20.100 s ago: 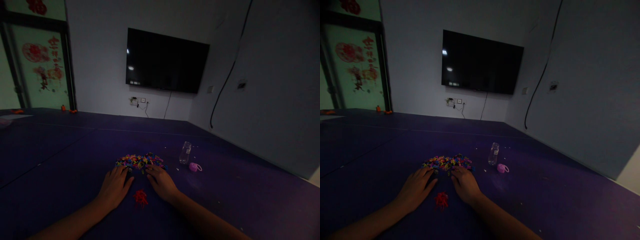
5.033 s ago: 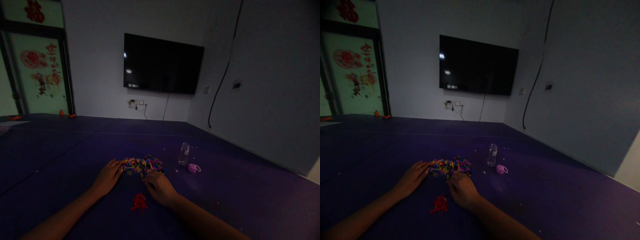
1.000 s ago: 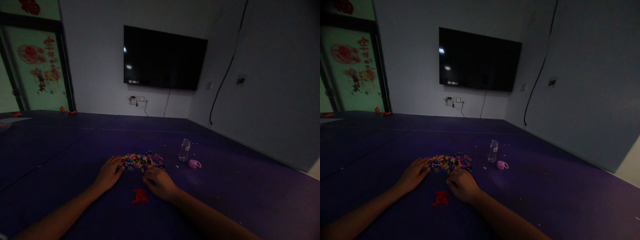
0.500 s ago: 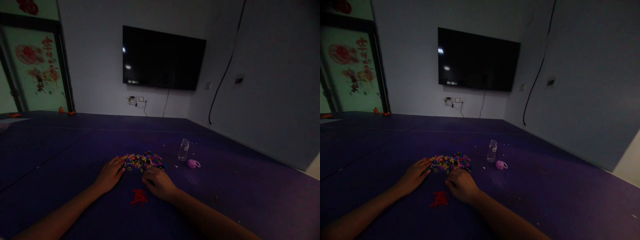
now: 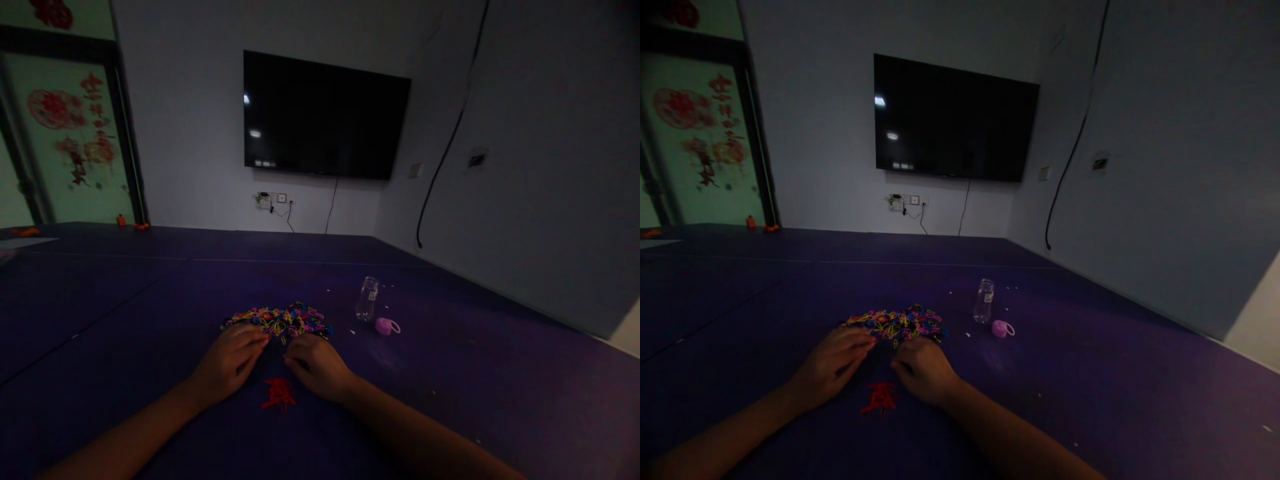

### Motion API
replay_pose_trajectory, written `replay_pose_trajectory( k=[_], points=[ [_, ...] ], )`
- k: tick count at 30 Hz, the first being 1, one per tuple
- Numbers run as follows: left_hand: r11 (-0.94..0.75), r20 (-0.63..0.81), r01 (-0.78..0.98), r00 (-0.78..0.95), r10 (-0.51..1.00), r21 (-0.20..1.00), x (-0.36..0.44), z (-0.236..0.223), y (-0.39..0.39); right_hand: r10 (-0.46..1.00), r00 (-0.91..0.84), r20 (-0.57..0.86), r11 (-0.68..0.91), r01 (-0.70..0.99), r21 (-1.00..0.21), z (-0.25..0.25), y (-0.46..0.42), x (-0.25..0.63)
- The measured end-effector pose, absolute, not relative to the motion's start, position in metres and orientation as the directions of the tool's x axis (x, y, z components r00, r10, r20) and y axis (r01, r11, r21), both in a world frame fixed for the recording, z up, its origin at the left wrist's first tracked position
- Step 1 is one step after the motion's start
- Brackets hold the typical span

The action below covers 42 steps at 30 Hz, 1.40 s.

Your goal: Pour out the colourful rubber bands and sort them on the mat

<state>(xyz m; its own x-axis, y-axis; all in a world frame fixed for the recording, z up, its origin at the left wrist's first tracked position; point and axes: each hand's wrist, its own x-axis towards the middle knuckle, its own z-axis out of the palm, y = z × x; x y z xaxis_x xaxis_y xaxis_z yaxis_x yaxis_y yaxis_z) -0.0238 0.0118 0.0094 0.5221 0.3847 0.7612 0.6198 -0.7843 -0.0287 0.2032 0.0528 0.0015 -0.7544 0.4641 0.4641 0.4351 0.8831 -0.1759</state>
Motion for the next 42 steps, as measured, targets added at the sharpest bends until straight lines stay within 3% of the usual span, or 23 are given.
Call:
replay_pose_trajectory(
  k=[4, 7, 13, 22, 42],
  points=[
    [-0.896, 0.687, 0.417, 0.697, 0.206, -0.154, -0.007, 0.01, -0.009, 0.451, -0.755, 0.476, 0.889, 0.424, -0.17, -0.001, 0.055, 0.202],
    [-0.901, 0.642, 0.405, 0.734, 0.22, -0.155, -0.001, 0.012, -0.017, 0.449, -0.755, 0.477, 0.891, 0.415, -0.182, -0.004, 0.056, 0.203],
    [-0.909, 0.658, 0.398, 0.718, 0.225, -0.123, -0.002, 0.014, -0.015, 0.451, -0.749, 0.486, 0.891, 0.412, -0.192, -0.003, 0.056, 0.203],
    [-0.851, 0.654, 0.521, 0.62, 0.434, 0.071, -0.009, 0.009, -0.001, 0.458, -0.751, 0.476, 0.887, 0.42, -0.191, 0.003, 0.051, 0.205],
    [-0.873, 0.574, 0.472, 0.685, 0.448, 0.118, -0.007, 0.01, -0.001, 0.45, -0.751, 0.484, 0.89, 0.421, -0.175, 0.004, 0.051, 0.206]
  ],
)
